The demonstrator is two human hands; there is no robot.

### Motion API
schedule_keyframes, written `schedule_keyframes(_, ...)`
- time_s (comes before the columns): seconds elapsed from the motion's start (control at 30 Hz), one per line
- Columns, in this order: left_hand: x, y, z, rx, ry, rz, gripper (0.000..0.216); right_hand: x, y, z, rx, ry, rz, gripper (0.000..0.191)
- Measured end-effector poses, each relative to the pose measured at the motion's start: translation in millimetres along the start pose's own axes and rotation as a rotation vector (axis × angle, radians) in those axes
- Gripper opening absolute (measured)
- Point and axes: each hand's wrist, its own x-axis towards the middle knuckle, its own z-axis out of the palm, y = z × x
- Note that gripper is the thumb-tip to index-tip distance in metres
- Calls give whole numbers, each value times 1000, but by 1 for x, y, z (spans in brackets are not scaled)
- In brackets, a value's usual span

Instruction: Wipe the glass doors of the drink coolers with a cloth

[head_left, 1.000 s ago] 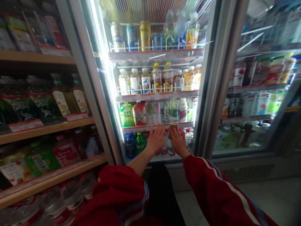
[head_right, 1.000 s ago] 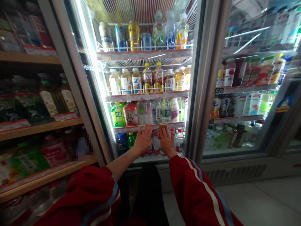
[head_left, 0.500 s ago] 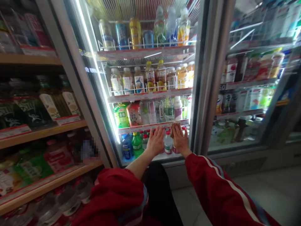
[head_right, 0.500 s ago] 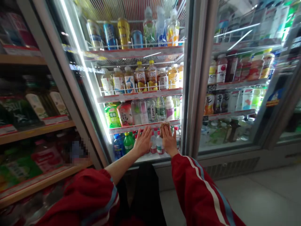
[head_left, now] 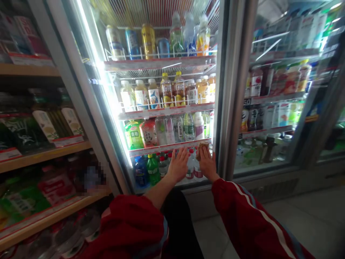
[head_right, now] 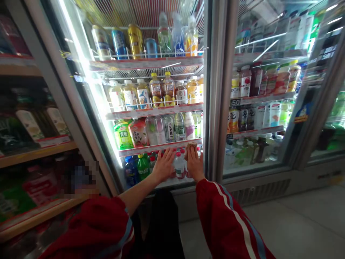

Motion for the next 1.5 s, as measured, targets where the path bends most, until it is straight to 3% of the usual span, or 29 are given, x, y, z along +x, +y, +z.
schedule_keyframes(0.33, 4, 2, -6, 9, -25, 6, 60, 22, 21, 0, 13, 13, 89, 55)
schedule_keyframes(0.6, 10, 7, -2, 2, -10, 27, 62, 8, 27, -2, -2, -15, 147, 52)
schedule_keyframes(0.87, 13, 8, -4, 1, -13, 32, 63, 45, 46, -14, 21, 52, 298, 56)
schedule_keyframes(1.0, 11, 6, -6, -5, -23, 18, 62, 37, 40, -13, -9, 35, 332, 55)
schedule_keyframes(1.17, 7, 0, -7, 4, -21, 9, 61, 22, 31, -14, -6, -81, 367, 56)
schedule_keyframes(1.33, 3, -10, -9, 14, -40, -25, 62, 45, 26, -22, 40, -38, 390, 59)
schedule_keyframes(1.5, 0, -17, -11, 18, -39, -64, 62, 58, -4, -23, 39, 8, 263, 57)
